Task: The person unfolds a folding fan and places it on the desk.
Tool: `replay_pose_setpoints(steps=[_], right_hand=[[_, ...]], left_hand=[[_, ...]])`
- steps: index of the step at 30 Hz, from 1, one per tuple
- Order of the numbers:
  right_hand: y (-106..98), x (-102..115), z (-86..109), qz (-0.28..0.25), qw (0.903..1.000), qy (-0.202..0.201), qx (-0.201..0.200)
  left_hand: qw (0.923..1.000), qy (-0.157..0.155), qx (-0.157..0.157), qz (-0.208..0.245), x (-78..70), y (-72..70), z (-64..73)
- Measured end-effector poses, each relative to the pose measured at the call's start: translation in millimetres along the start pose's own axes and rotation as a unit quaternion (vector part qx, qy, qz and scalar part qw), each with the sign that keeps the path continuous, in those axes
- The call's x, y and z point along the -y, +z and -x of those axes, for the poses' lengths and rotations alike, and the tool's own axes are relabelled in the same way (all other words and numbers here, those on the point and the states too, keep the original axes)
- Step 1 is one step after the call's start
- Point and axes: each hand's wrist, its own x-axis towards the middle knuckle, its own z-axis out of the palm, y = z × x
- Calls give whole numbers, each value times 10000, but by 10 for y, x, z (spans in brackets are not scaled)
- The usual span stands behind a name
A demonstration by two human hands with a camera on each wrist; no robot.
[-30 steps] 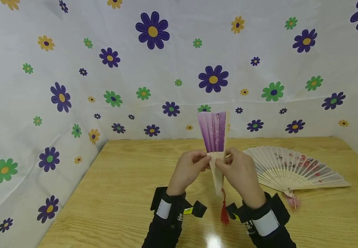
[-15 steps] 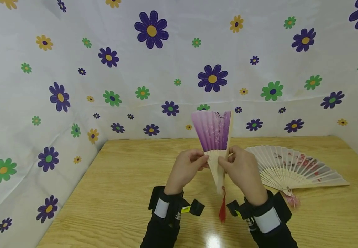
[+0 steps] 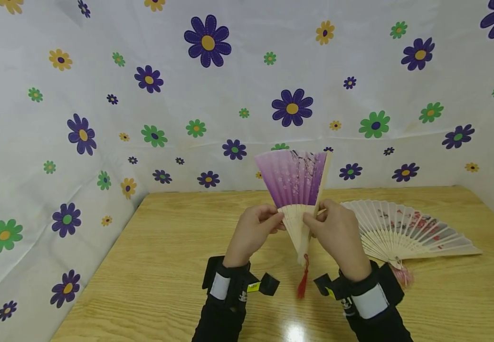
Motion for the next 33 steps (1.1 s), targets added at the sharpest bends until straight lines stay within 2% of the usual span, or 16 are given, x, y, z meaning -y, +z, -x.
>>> replay_pose_setpoints(steps=[10,18,25,33], right_hand=[[-27,-23,-11,28,9998,182,8],[-66,-56,-22,-112,9998,21,-182],[-106,-90,-37,-128,9997,139,-148],[-132,-98,-43,-77,9996,48,-253]], left_hand=[[10000,58,7,14,2,14,-4],[10000,20,-54,65,5,-35,-3],[9999,35,-71,116,-2,-30,-1],[9999,-3,-56,146,1,-57,-3]])
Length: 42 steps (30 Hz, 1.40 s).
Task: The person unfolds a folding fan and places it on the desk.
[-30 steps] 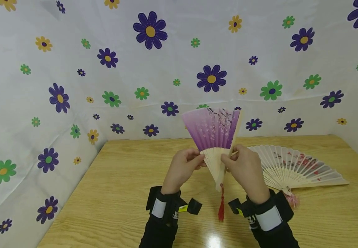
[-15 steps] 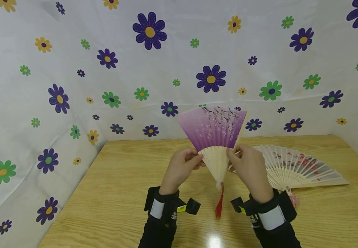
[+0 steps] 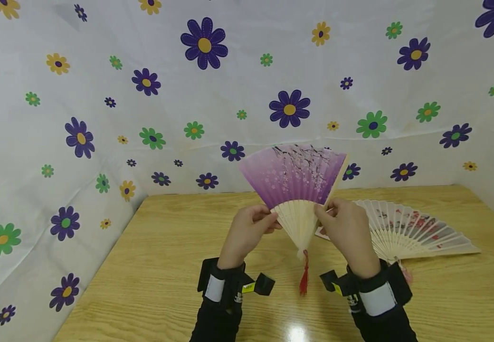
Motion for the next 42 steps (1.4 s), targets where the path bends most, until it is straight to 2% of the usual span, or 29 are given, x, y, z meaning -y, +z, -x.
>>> replay_pose_setpoints(steps=[4,14,33,42], right_hand=[[-6,-14,-7,20,10000,-17,-84],[-9,-47,-9,154,9998,35,102],[-55,-90,-21,200,9997,-108,-84],[-70,-86,-24,203,9998,78,-46]], left_hand=[[10000,-23,-47,1,6,-12,-4],[9999,-139,-47,-15,12,0,-7],[9996,-108,-210,168,0,-70,-5],[9993,-214,-284,84,21,-124,-23]])
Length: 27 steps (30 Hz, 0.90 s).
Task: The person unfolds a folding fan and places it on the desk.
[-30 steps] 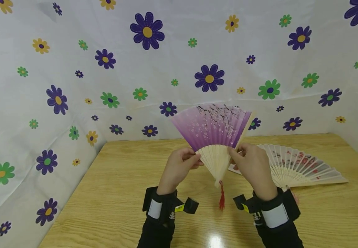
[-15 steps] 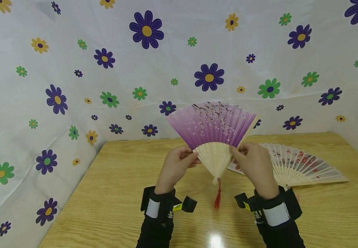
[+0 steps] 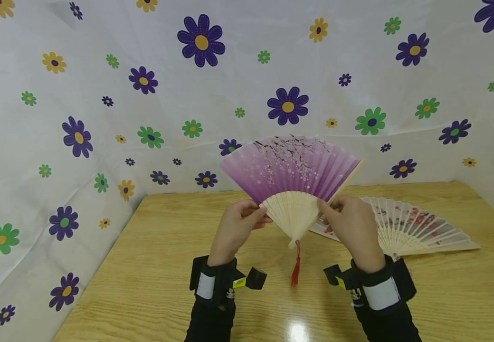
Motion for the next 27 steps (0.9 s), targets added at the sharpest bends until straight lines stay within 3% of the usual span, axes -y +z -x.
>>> replay_pose_setpoints(steps=[27], right_hand=[[-25,14,3,-228,9996,131,-69]], left_hand=[[9998,-46,-132,157,-13,-56,12]])
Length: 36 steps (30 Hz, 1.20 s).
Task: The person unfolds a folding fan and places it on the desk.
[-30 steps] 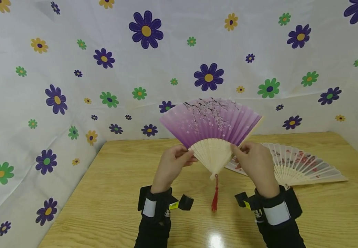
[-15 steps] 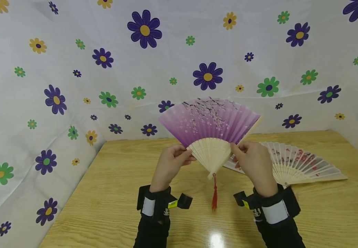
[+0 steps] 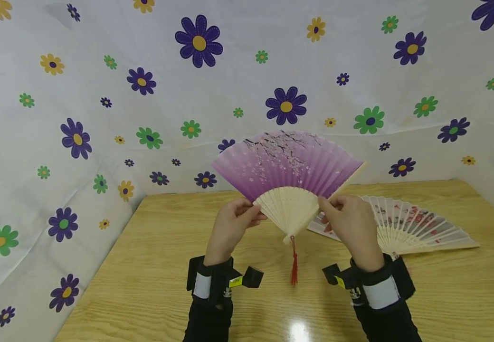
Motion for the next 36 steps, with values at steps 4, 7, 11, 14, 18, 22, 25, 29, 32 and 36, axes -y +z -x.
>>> replay_pose_setpoints(steps=[4,7,11,14,18,22,25,29,32,36], right_hand=[[-21,-6,5,-118,9999,-28,-72],[-33,-14,4,-182,9998,-16,-83],[-31,-25,-7,-262,9996,-5,-139],[-17,-32,-17,-345,9992,11,-224],[2,-43,-35,-458,9983,124,-337],[8,-49,-42,-508,9978,171,-399],[10,-46,-41,-526,9975,142,-442],[20,-48,-46,-560,9972,130,-487],[25,-53,-50,-611,9966,163,-529],[25,-58,-53,-650,9959,236,-578]], left_hand=[[9999,-101,-61,109,6,-22,-2],[9997,-157,-77,148,8,-30,-7],[9997,-160,-92,165,5,-32,-12],[9996,-146,-141,220,0,-37,-12],[9987,-161,-311,375,-11,-54,-4],[9977,-205,-414,490,-18,-70,-1],[9975,-217,-402,534,-20,-72,-3],[9970,-165,-440,617,-18,-72,-5],[9960,-142,-514,716,-9,-75,-8],[9945,-172,-618,824,4,-78,-17]])
